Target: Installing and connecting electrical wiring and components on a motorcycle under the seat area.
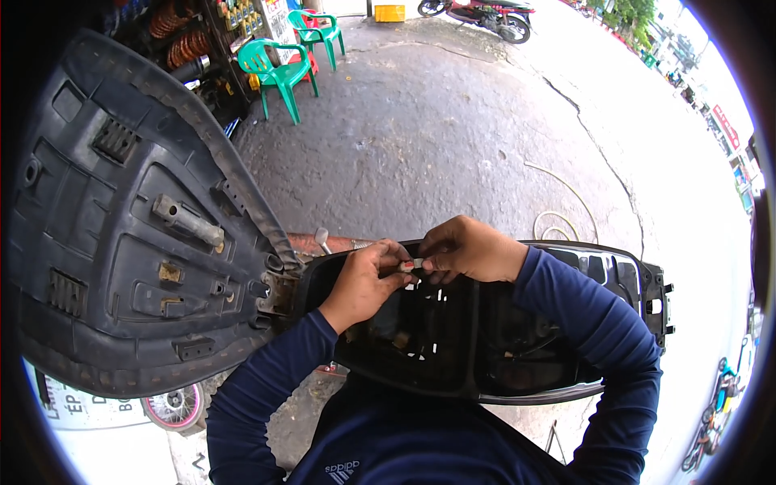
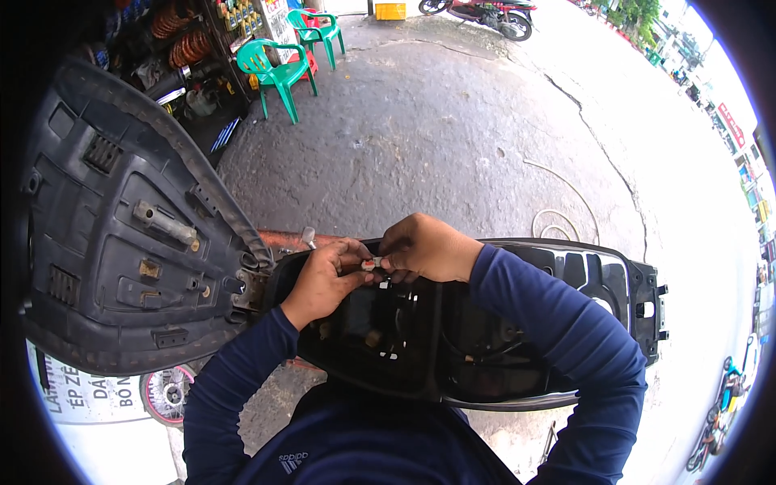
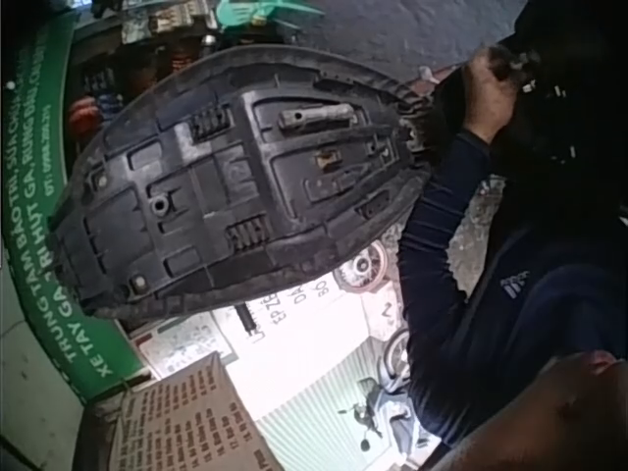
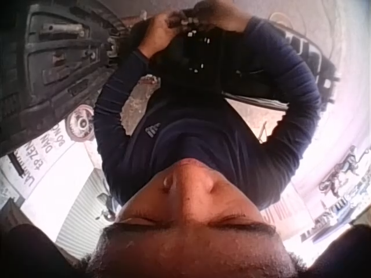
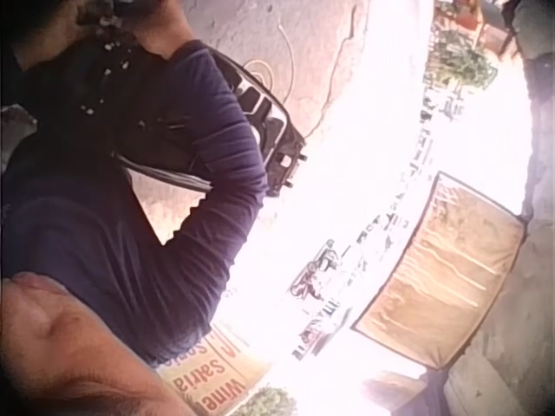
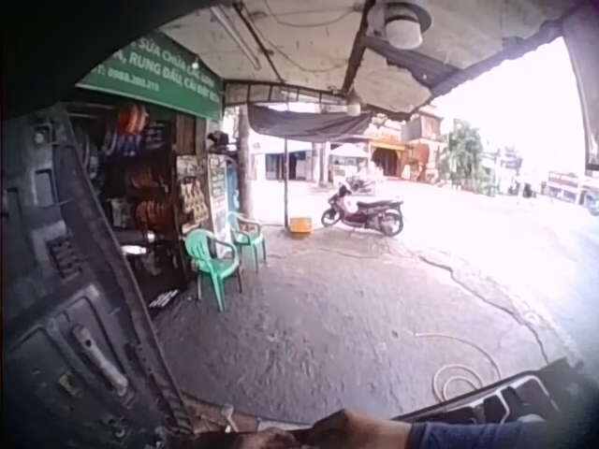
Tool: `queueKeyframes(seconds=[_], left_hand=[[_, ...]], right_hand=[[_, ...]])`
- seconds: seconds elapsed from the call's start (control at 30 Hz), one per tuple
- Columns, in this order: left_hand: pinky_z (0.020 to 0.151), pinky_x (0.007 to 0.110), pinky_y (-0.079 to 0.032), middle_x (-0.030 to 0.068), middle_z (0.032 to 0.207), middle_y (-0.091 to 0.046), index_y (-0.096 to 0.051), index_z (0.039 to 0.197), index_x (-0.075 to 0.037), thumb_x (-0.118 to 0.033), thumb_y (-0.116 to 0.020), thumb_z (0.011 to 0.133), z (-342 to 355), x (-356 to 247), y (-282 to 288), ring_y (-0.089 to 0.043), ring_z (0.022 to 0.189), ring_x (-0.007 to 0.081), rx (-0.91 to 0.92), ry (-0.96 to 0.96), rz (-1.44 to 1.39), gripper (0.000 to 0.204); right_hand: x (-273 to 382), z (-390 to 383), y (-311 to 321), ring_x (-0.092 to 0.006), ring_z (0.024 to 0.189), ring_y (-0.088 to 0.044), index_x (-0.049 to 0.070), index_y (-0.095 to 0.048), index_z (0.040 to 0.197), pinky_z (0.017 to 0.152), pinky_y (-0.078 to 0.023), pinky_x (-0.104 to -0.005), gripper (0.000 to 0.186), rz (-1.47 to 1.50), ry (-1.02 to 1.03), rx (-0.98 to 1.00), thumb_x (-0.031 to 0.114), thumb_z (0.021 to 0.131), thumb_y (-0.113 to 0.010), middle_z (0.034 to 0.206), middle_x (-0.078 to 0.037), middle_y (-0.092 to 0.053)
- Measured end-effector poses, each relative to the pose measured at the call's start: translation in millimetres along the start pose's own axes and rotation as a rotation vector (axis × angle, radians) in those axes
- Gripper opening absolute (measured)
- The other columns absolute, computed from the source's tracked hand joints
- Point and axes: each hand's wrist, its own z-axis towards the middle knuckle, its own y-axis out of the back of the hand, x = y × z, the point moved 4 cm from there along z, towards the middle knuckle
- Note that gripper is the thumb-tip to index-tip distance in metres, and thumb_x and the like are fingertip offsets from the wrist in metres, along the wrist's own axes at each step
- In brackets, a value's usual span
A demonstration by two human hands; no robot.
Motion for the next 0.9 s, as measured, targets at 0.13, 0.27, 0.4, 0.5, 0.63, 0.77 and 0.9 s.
queueKeyframes(seconds=[0.13,0.27,0.4,0.5,0.63,0.77,0.9], left_hand=[[0.091,0.031,-0.059,0.0116,0.104,-0.068,-0.056,0.113,0.004,0.012,-0.062,0.09,1,2,0,-0.071,0.098,0.0192,0.012,0.022,0.058,0.025],[0.084,0.03,-0.059,0.0121,0.102,-0.07,-0.06,0.115,0.006,0.012,-0.068,0.086,0,3,-1,-0.071,0.097,0.0177,0.018,-0.013,0.09,0.03],[0.082,0.03,-0.06,0.0135,0.102,-0.072,-0.059,0.116,0.007,0.012,-0.067,0.085,-1,1,-4,-0.071,0.095,0.0174,-0.027,-0.03,0.044,0.033],[0.079,0.031,-0.06,0.0141,0.1,-0.073,-0.058,0.118,0.007,0.013,-0.066,0.085,-2,-2,-5,-0.072,0.092,0.0173,-0.031,-0.028,0.088,0.034],[0.077,0.03,-0.061,0.0145,0.097,-0.074,-0.056,0.123,0.007,0.013,-0.064,0.086,-5,-8,-7,-0.073,0.087,0.0173,-0.028,-0.084,0.191,0.038],[0.086,0.032,-0.06,0.015,0.103,-0.074,-0.053,0.13,0.007,0.013,-0.067,0.084,-6,-13,-7,-0.072,0.097,0.0185,-0.001,-0.078,0.28,0.048],[0.085,0.032,-0.06,0.0152,0.104,-0.073,-0.053,0.132,0.008,0.013,-0.065,0.087,-3,-13,-10,-0.072,0.095,0.019,0.028,-0.112,0.302,0.047]], right_hand=[[-3,3,-2,-0.0157,0.075,-0.07,-0.008,-0.066,0.114,0.069,-0.06,-0.0286,0.026,0.018,-0.008,-0.035,0.008,0.094,-0.07,0.089,-0.011,-0.071],[-1,4,-4,-0.0123,0.071,-0.068,-0.004,-0.071,0.106,0.064,-0.057,-0.0259,0.02,-0.073,0.027,-0.098,0.01,0.092,-0.073,0.084,-0.007,-0.072],[4,5,-9,-0.0123,0.068,-0.067,0.0,-0.074,0.099,0.062,-0.055,-0.0274,0.013,-0.23,0.122,-0.132,0.009,0.089,-0.074,0.082,-0.006,-0.071],[2,7,-11,-0.0235,0.068,-0.07,0.001,-0.075,0.097,0.066,-0.055,-0.0351,0.014,-0.318,0.242,-0.179,0.007,0.084,-0.075,0.08,-0.014,-0.072],[2,8,-14,-0.0337,0.079,-0.07,0.002,-0.075,0.095,0.073,-0.055,-0.0405,0.013,-0.441,0.354,-0.21,0.008,0.083,-0.073,0.084,-0.016,-0.072],[0,10,-16,-0.0387,0.088,-0.067,0.005,-0.075,0.092,0.078,-0.054,-0.0442,0.011,-0.568,0.421,-0.224,0.01,0.083,-0.072,0.09,-0.017,-0.072],[2,3,-10,-0.039,0.087,-0.067,0.004,-0.074,0.093,0.078,-0.053,-0.0445,0.012,-0.621,0.401,-0.193,0.012,0.084,-0.071,0.093,-0.018,-0.071]])
